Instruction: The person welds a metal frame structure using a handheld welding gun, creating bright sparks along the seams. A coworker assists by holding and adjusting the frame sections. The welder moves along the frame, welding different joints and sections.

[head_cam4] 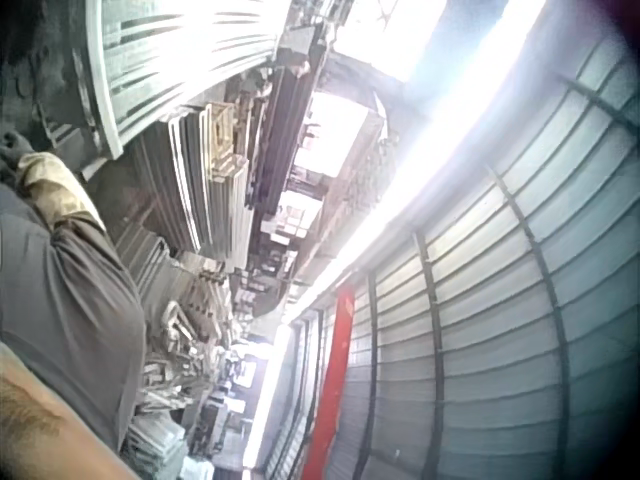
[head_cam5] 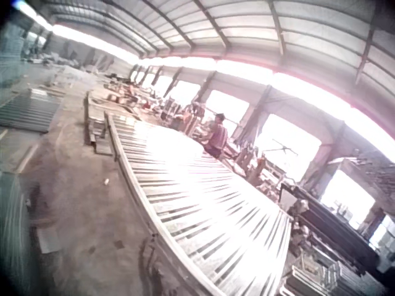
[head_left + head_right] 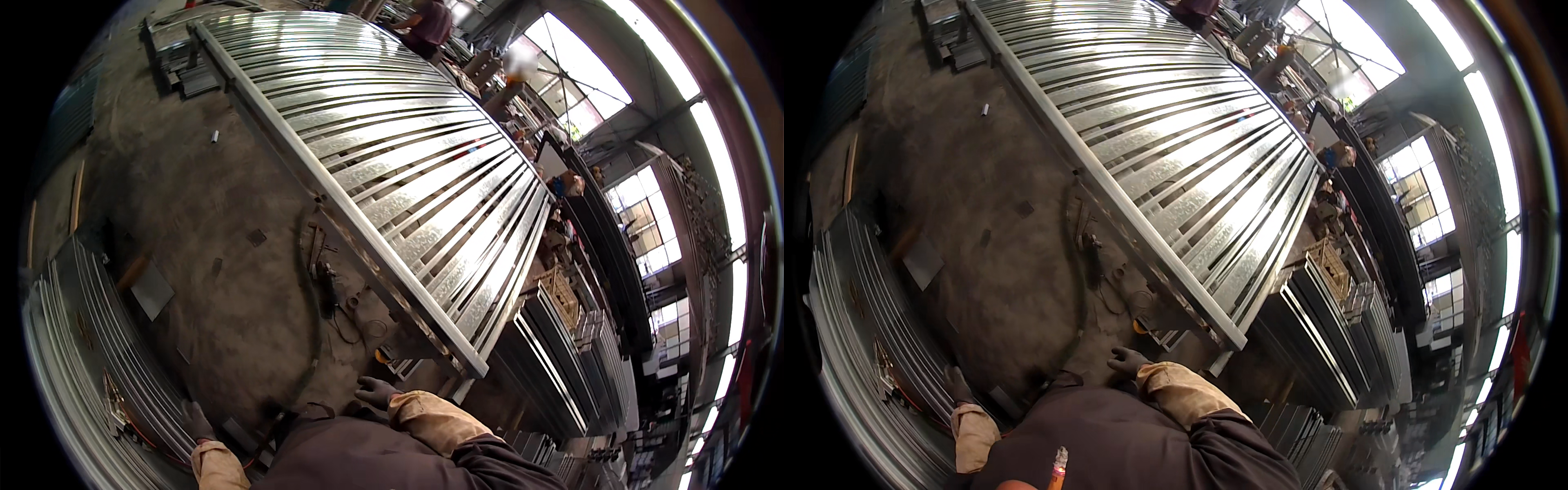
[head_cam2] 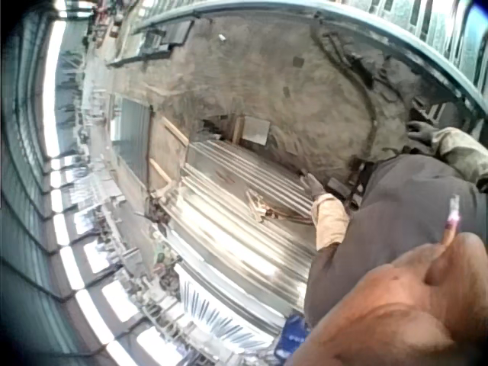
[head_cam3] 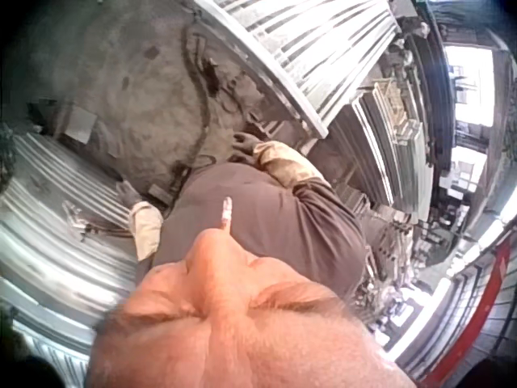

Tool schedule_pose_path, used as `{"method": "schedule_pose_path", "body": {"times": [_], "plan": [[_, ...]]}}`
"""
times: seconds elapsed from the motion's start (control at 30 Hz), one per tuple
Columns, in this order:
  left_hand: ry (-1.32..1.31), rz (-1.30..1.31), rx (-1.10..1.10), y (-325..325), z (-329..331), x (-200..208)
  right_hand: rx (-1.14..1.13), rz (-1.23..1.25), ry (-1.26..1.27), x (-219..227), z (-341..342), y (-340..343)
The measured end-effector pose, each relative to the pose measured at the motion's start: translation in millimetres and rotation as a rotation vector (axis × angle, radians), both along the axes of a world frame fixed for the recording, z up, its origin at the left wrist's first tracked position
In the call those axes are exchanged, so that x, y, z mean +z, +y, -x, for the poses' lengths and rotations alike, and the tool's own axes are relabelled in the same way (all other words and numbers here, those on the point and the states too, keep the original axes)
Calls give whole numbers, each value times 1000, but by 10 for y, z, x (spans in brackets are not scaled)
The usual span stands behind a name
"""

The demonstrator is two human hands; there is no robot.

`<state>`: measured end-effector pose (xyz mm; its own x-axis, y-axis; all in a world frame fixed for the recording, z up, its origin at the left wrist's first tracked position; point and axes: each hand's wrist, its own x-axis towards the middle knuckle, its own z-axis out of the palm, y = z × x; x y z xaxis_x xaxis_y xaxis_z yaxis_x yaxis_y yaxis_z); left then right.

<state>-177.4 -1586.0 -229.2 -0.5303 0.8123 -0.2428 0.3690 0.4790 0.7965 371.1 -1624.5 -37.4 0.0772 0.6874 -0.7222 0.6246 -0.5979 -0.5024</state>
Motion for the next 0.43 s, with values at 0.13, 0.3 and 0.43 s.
{"method": "schedule_pose_path", "body": {"times": [0.13, 0.3, 0.43], "plan": [[-670, 7, -204, 541, -1603, 1575, -46, -6, 84, 14, -489, -292], [-933, -95, -689, 505, -3489, 3624, -98, -172, 82, -189, -1212, -866], [-1192, -121, -1317, 102, -4812, 4593, -279, -173, 158, -339, -1803, -1626]]}}
